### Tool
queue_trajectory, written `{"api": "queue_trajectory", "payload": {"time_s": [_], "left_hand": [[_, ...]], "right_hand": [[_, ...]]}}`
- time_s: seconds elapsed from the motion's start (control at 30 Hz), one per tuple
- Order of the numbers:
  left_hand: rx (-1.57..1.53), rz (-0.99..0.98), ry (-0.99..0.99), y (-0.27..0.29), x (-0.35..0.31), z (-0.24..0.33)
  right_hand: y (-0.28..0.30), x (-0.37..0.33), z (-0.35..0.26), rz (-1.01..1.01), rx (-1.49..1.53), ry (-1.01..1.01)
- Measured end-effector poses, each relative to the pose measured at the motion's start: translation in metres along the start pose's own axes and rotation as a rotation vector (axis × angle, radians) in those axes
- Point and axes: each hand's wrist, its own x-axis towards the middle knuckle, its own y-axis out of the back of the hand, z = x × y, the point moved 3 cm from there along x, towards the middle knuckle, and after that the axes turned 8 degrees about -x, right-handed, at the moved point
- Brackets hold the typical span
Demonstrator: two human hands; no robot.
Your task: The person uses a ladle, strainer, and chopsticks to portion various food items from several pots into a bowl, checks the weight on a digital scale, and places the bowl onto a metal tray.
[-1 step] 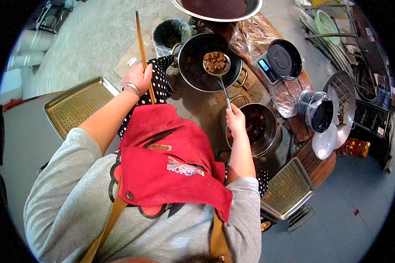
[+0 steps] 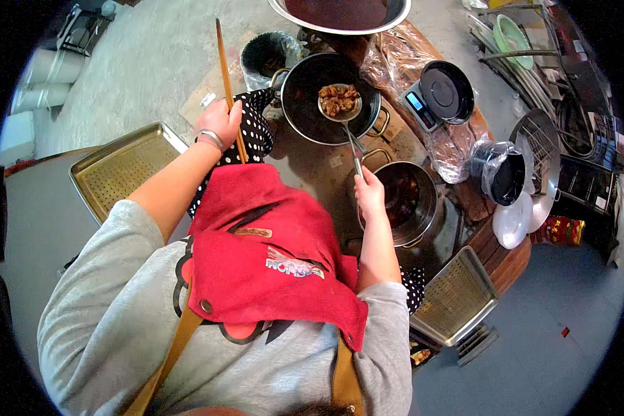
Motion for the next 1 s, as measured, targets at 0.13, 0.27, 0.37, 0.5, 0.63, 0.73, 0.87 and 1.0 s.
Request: {"api": "queue_trajectory", "payload": {"time_s": [0.13, 0.27, 0.37, 0.5, 0.63, 0.73, 0.87, 1.0], "left_hand": [[-0.015, -0.115, 0.036, 0.008, -0.004, 0.009], [-0.012, -0.092, 0.029, 0.009, -0.009, 0.005], [-0.005, -0.064, 0.015, 0.003, -0.007, -0.002], [-0.010, -0.006, 0.004, 0.005, -0.010, 0.002], [-0.079, -0.012, 0.030, 0.010, -0.016, -0.001], [-0.060, -0.003, 0.010, 0.013, -0.019, -0.001], [-0.056, 0.016, 0.012, 0.008, -0.016, -0.008], [-0.083, 0.023, 0.006, 0.009, -0.017, -0.011]], "right_hand": [[-0.016, -0.032, 0.017, 0.025, 0.065, 0.065], [-0.044, -0.043, 0.046, 0.102, 0.129, 0.076], [-0.056, -0.033, 0.083, 0.119, 0.081, 0.145], [-0.053, -0.032, 0.109, 0.255, -0.136, 0.308], [-0.050, -0.047, 0.098, 0.170, -0.120, 0.235], [-0.051, -0.053, 0.092, 0.178, -0.073, 0.235], [-0.052, -0.056, 0.095, 0.182, 0.002, 0.267], [-0.051, -0.054, 0.095, 0.196, -0.063, 0.231]]}}
